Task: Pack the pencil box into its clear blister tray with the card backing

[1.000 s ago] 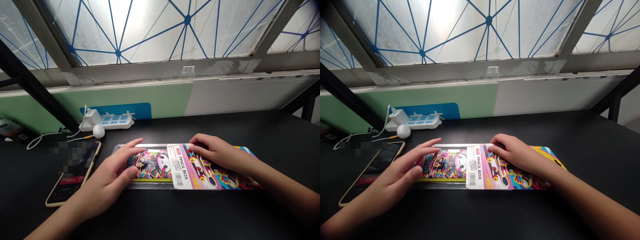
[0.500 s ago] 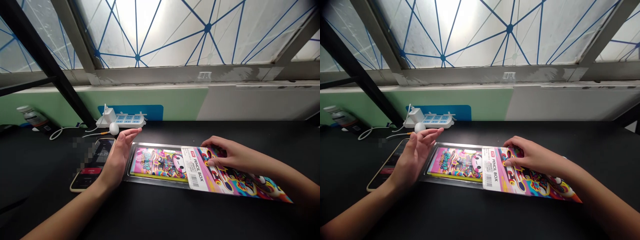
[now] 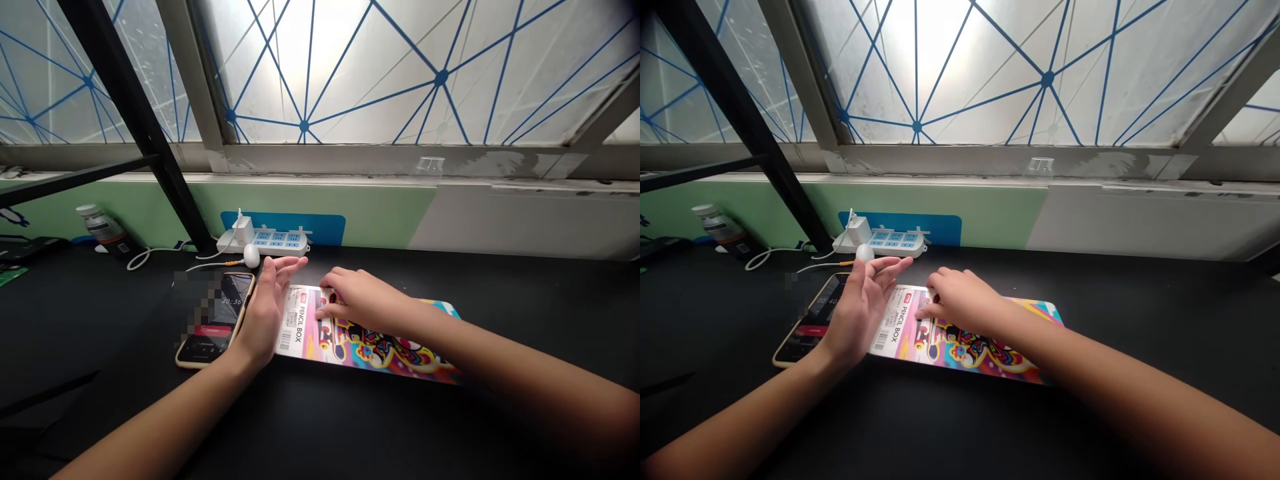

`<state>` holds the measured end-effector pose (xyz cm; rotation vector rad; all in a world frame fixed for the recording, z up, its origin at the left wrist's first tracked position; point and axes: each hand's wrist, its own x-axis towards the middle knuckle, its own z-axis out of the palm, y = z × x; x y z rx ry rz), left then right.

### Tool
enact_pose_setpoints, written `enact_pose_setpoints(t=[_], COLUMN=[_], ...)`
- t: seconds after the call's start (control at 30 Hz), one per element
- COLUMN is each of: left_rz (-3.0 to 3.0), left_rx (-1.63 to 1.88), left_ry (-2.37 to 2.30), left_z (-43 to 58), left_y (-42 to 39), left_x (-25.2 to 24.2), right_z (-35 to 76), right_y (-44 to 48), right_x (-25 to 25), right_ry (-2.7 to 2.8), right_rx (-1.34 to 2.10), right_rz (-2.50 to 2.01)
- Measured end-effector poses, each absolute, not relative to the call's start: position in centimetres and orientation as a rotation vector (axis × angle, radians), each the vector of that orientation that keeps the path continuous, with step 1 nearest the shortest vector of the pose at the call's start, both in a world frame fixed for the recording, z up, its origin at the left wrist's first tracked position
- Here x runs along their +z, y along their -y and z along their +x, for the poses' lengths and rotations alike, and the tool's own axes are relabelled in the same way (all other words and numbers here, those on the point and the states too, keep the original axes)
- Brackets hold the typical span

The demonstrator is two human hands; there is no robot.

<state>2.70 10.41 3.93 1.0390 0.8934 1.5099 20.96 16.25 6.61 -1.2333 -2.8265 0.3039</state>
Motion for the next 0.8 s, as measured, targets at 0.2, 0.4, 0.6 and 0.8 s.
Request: enact_pose_setpoints(t=[0.2, 0.4, 0.6, 0.8], left_rz=[1.045, 1.244, 1.654, 1.893], left_rx=[1.530, 1.507, 1.397, 1.335], left_ry=[-0.925, -1.154, -1.279, -1.352], left_z=[2.5, 2.1, 1.6, 1.0], left_y=[-10.6, -10.6, -11.1, -11.4], left_x=[3.9, 3.6, 2.7, 1.8], right_z=[19.5, 26.2, 29.4, 29.8], right_y=[-13.1, -9.6, -8.6, -8.6], right_x=[7.3, 6.1, 3.2, 3.0], right_ry=[2.768, 2.684, 2.556, 2.685], right_rx=[-0.052, -0.042, 0.119, 0.058], right_rz=[-1.100, -0.880, -0.869, -0.837])
